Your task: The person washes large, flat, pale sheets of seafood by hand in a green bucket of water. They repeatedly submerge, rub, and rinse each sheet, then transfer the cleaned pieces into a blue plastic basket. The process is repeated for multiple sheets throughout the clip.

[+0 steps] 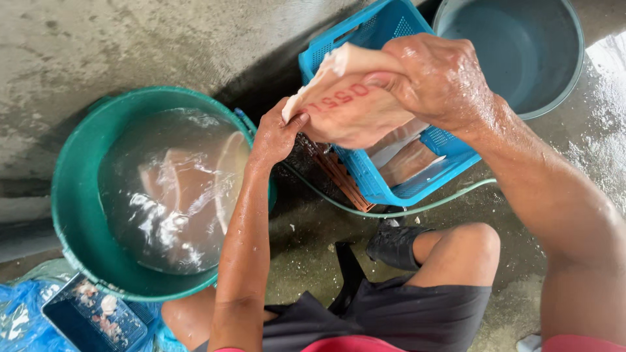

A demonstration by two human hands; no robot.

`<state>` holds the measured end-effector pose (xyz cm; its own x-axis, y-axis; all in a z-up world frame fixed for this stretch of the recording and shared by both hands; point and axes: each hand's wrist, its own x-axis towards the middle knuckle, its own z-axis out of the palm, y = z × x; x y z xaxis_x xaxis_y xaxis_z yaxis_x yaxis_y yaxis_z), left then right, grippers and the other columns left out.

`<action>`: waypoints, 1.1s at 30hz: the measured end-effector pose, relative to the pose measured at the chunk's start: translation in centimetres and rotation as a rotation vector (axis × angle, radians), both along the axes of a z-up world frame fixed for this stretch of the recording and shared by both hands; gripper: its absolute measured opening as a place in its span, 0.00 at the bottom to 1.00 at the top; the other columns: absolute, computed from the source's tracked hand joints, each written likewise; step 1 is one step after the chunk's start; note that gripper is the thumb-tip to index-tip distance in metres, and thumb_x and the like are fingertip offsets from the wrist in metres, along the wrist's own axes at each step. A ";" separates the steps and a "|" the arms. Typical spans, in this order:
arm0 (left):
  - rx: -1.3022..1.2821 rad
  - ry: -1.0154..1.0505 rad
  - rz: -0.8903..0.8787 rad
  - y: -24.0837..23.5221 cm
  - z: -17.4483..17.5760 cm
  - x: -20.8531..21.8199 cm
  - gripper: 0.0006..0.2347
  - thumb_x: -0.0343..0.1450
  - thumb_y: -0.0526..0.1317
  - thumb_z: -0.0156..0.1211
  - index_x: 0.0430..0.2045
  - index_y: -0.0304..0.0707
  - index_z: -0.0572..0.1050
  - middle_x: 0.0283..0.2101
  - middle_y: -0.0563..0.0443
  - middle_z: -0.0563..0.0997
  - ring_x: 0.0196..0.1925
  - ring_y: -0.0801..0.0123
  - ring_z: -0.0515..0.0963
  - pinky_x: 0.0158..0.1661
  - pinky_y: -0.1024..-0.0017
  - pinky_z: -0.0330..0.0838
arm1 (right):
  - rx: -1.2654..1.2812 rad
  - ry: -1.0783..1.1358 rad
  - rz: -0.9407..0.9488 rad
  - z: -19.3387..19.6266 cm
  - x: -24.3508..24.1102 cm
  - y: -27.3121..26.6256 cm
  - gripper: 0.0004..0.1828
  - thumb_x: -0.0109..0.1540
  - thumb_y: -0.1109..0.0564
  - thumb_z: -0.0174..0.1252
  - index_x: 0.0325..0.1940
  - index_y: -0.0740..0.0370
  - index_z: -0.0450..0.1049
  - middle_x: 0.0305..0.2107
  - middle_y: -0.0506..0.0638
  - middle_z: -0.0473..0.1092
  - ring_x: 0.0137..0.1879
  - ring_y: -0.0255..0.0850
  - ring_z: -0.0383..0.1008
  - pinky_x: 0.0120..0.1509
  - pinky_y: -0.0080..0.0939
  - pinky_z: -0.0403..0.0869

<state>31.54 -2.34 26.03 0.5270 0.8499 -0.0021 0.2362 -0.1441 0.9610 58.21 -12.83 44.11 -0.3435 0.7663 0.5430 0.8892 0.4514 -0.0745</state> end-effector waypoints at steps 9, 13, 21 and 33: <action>0.167 0.412 -0.163 4.8 -1.7 13.6 0.13 0.75 0.46 0.59 0.51 0.45 0.75 0.40 0.35 0.83 0.46 0.41 0.81 0.44 0.50 0.73 | -0.015 0.193 -0.472 -12.8 13.8 0.3 0.17 0.76 0.48 0.60 0.55 0.66 0.70 0.38 0.59 0.72 0.42 0.57 0.77 0.47 0.52 0.75; 0.130 0.546 -0.183 7.4 -5.0 17.7 0.15 0.71 0.46 0.60 0.51 0.47 0.76 0.42 0.36 0.83 0.46 0.42 0.81 0.44 0.50 0.74 | -0.087 0.360 -0.524 -18.8 16.6 1.8 0.16 0.76 0.51 0.58 0.54 0.69 0.70 0.41 0.63 0.72 0.43 0.60 0.78 0.43 0.53 0.75; 0.118 0.868 -0.339 14.2 -13.9 21.5 0.16 0.70 0.45 0.66 0.46 0.35 0.79 0.49 0.35 0.81 0.54 0.44 0.79 0.52 0.53 0.74 | -0.562 0.614 -0.820 -31.6 21.6 9.2 0.22 0.77 0.45 0.60 0.52 0.70 0.70 0.40 0.69 0.73 0.48 0.66 0.74 0.52 0.58 0.74; 0.254 0.574 -0.148 9.9 -18.2 23.5 0.34 0.64 0.39 0.73 0.65 0.34 0.63 0.51 0.30 0.79 0.57 0.37 0.76 0.56 0.51 0.70 | -0.418 0.441 -0.663 -36.1 18.5 13.3 0.21 0.67 0.60 0.61 0.64 0.65 0.69 0.53 0.65 0.68 0.59 0.65 0.69 0.60 0.61 0.70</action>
<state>55.03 7.53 7.84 0.6139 0.7791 -0.1268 0.6629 -0.4215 0.6188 76.76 0.50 8.06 0.4138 0.8974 0.1529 0.8089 -0.2854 -0.5141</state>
